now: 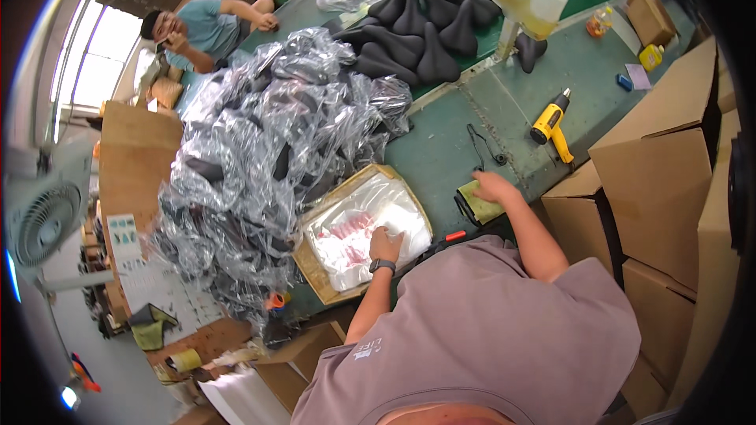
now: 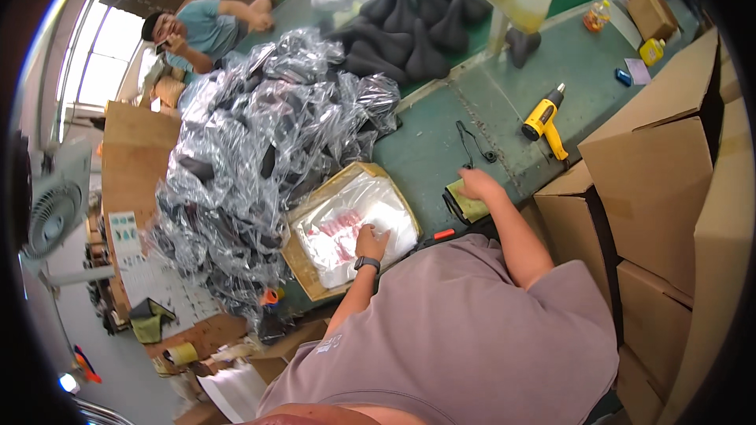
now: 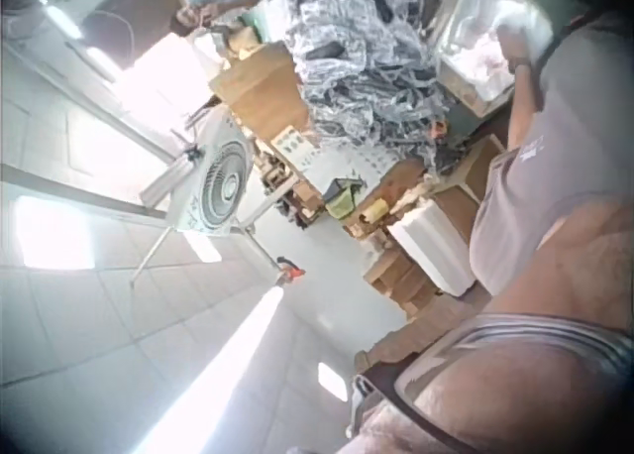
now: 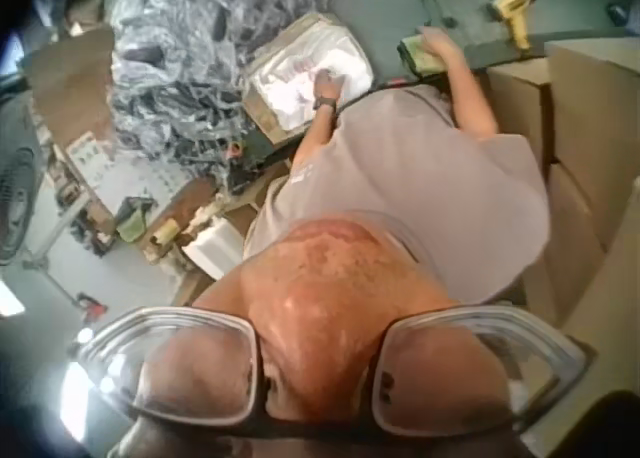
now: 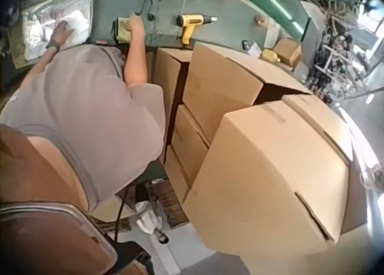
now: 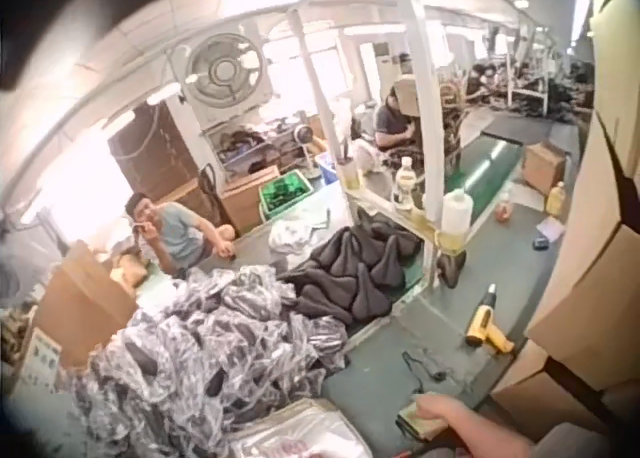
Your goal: The person is inspecting bicycle seats and packing them into individual plastic bags at a factory workbench.
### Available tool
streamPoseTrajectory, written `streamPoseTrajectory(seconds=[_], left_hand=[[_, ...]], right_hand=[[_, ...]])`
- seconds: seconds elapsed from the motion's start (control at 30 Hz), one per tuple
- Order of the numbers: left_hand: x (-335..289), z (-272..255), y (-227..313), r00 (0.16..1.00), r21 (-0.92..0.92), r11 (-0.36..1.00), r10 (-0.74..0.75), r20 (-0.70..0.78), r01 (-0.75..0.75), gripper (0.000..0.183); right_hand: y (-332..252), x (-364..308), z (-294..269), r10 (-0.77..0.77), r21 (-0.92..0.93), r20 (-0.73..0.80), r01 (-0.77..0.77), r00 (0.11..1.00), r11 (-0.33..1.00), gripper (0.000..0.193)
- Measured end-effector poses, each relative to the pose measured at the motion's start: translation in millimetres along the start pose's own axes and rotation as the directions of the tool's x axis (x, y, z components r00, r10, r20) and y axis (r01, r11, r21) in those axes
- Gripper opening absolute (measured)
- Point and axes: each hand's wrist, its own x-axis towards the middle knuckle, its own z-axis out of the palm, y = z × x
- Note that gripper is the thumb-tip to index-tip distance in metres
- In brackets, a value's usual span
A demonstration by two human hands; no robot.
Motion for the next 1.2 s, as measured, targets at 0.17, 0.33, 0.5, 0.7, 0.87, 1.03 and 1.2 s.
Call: streamPoseTrajectory(seconds=[0.17,0.33,0.5,0.7,0.87,1.03,1.2], left_hand=[[4.0,10.0,35.8,0.953,-0.065,0.973,-0.23,-0.196,0.221,0.09],[-22.3,27.7,31.7,0.934,-0.157,0.972,-0.215,-0.286,0.175,0.079],[-36.3,22.0,68.9,0.915,-0.292,0.93,-0.303,-0.266,0.223,0.074],[-55.1,13.8,66.7,0.878,-0.378,0.875,-0.41,-0.245,0.303,0.075],[-43.9,7.7,56.4,0.876,-0.456,0.843,-0.423,-0.231,0.287,0.074],[-18.8,3.9,39.2,0.92,-0.481,0.865,-0.296,-0.256,0.145,0.07],[-5.4,4.5,32.3,0.938,-0.362,0.932,-0.151,-0.31,0.03,0.063]], right_hand=[[29.4,110.6,-64.9,-0.047,0.034,-0.089,0.05,0.995,0.998,0.063],[-22.5,257.8,-115.1,-0.23,0.03,-0.399,0.263,0.888,0.964,0.057],[-73.1,392.9,-141.7,-0.095,0.02,-0.473,0.118,0.876,0.993,0.047],[-109.6,430.7,-172.5,0.268,0.163,-0.2,-0.237,0.942,0.958,0.097],[-116.7,389.5,-227.7,0.039,0.108,-0.301,-0.006,0.953,0.994,0.085],[-136.1,258.8,-228.1,0.04,0.28,-0.589,0.158,0.807,0.947,0.077],[-102.4,79.2,-183.9,-0.5,0.823,0.079,-0.339,0.863,-0.455,0.061]])
